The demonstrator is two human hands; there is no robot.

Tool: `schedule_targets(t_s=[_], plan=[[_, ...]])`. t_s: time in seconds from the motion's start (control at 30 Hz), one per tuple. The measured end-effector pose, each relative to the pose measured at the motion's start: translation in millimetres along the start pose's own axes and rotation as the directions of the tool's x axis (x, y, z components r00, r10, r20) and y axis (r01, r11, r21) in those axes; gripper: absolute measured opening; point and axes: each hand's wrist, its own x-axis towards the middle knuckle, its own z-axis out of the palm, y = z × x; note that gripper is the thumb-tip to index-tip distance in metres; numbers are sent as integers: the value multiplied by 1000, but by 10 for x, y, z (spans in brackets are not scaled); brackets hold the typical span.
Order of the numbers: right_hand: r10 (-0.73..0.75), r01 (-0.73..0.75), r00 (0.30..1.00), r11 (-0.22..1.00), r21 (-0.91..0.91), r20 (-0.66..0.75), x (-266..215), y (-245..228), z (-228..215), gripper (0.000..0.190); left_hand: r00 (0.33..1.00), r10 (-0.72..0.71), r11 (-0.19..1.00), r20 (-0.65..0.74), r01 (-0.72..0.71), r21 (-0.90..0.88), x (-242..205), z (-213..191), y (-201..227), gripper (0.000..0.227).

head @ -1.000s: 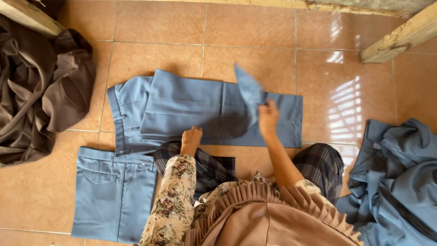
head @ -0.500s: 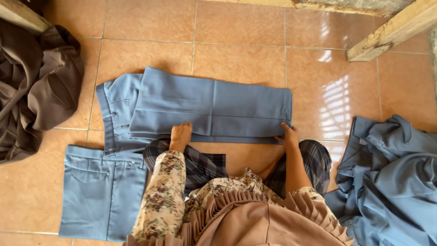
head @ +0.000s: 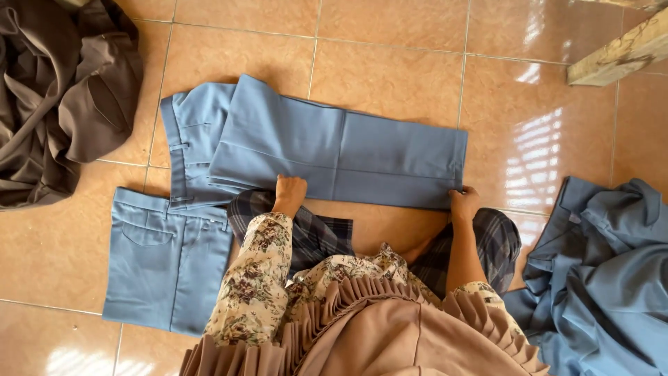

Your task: A person sitting on the floor folds blue trousers into rectangular shapes and stacks them.

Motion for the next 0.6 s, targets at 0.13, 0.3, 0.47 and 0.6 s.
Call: schedule_targets(t_s=[0.13, 0.3, 0.47, 0.6], plan=[[67, -67, 998, 980, -189, -7, -158, -472, -3, 67, 998, -40, 998, 38, 42, -44, 31, 131, -18, 24], [120, -109, 992, 957, -269, 26, 263, -172, 178, 66, 996, -86, 994, -23, 84, -74, -131, -55, -11, 16], [41, -46, 976, 999, 20, 215, 579, 23, 169, 65, 985, -168, 846, -37, 125, -519, -275, -489, 239, 54], [-94, -58, 973, 786, 615, 212, 349, -887, -601, 66, 986, -150, 754, -67, 70, -653, -381, -922, 746, 60]])
